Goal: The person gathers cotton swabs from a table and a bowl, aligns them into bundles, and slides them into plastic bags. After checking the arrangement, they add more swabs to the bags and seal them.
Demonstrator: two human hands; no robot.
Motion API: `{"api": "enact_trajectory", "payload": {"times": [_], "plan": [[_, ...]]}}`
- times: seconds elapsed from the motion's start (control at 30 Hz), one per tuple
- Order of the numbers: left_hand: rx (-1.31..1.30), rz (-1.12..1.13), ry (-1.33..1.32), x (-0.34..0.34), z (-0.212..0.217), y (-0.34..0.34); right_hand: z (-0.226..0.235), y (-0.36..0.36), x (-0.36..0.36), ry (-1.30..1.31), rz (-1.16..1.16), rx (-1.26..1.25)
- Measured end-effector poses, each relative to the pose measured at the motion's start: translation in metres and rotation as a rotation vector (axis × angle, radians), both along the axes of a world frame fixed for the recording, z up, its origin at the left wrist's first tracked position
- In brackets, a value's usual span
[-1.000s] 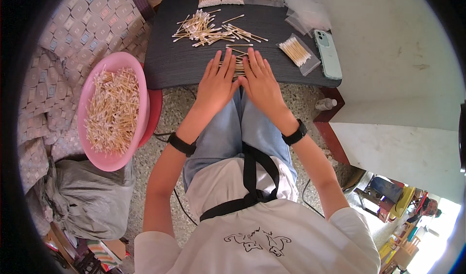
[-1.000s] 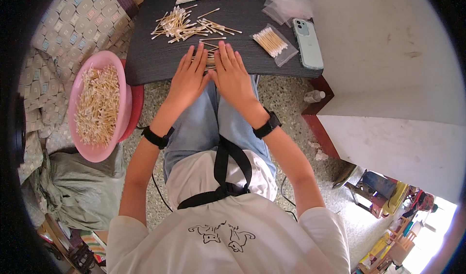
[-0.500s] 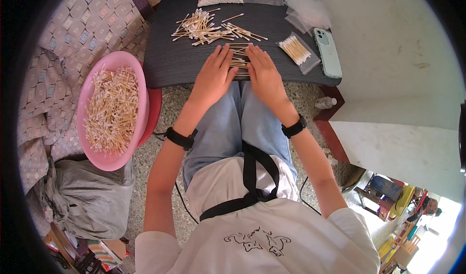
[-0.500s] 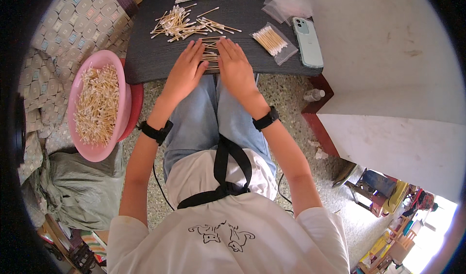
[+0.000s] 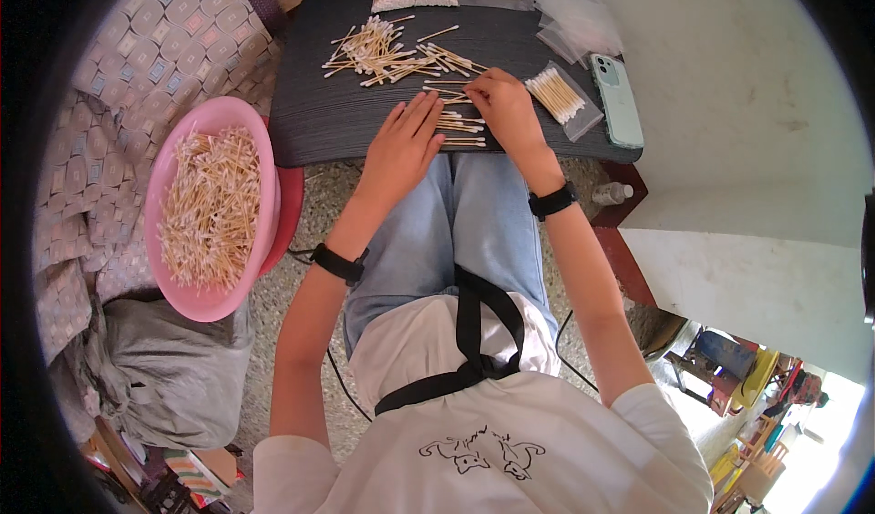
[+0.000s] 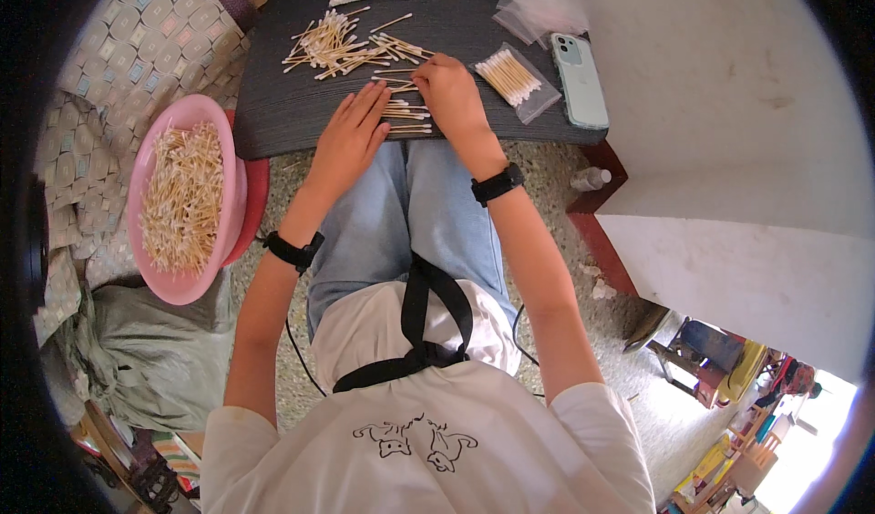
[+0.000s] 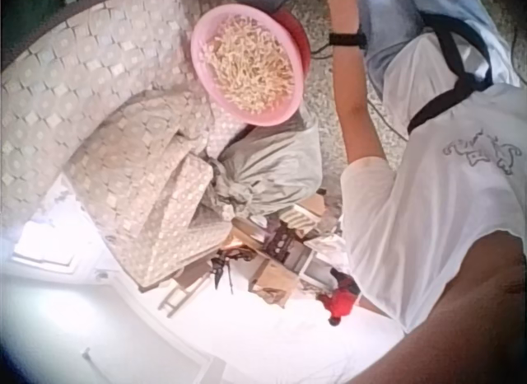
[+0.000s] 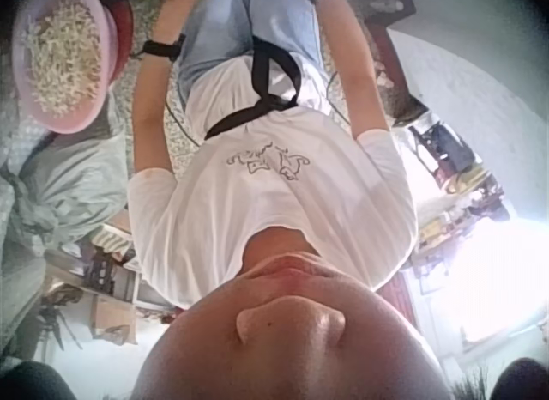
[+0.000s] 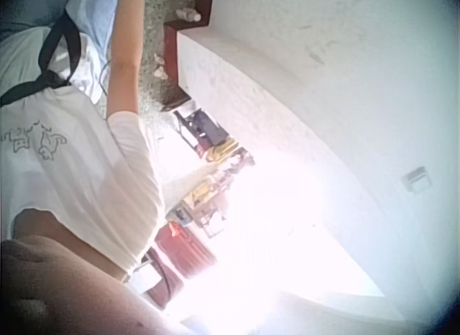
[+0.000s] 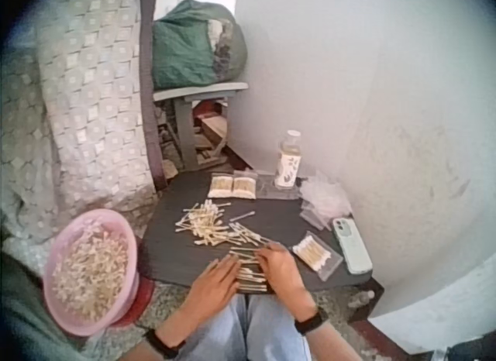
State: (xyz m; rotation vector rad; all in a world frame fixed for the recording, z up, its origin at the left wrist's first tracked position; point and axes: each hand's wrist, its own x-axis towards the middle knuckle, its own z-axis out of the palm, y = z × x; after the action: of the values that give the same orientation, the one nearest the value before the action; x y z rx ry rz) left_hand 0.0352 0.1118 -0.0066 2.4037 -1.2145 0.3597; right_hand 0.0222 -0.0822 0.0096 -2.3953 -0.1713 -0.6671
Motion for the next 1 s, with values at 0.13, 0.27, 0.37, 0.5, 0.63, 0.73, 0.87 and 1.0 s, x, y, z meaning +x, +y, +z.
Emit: {"api": "enact_trajectory", "payload": {"times": [0.13,0.27,0.37,0.5,0.63,0.73,0.87,1.0], "plan": [[-0.026,-0.010,0.005,-0.001,0.000,0.001,0.005,-0.015,0.002,0.127,0.086,0.060],[-0.056,0.006,0.003,-0.002,0.001,0.003,0.013,-0.020,0.000,0.193,0.177,0.027],[-0.065,0.057,0.090,-0.005,0.008,-0.005,0.010,-0.022,-0.003,0.131,0.197,-0.017],[-0.027,0.057,-0.061,-0.002,0.008,-0.006,0.013,-0.018,-0.001,0.168,0.224,-0.022],[0.077,0.053,-0.127,-0.001,0.000,-0.004,0.014,-0.015,0.000,0.162,0.271,-0.021],[0.088,0.046,-0.120,-0.001,-0.002,-0.005,0.007,-0.015,-0.001,0.095,0.245,-0.085],[0.052,0.038,-0.088,-0.003,-0.001,-0.002,0.003,-0.013,-0.003,0.039,0.163,-0.044],[0.018,0.017,-0.070,-0.003,-0.001,0.001,0.003,-0.014,-0.003,0.024,0.157,-0.086]]}}
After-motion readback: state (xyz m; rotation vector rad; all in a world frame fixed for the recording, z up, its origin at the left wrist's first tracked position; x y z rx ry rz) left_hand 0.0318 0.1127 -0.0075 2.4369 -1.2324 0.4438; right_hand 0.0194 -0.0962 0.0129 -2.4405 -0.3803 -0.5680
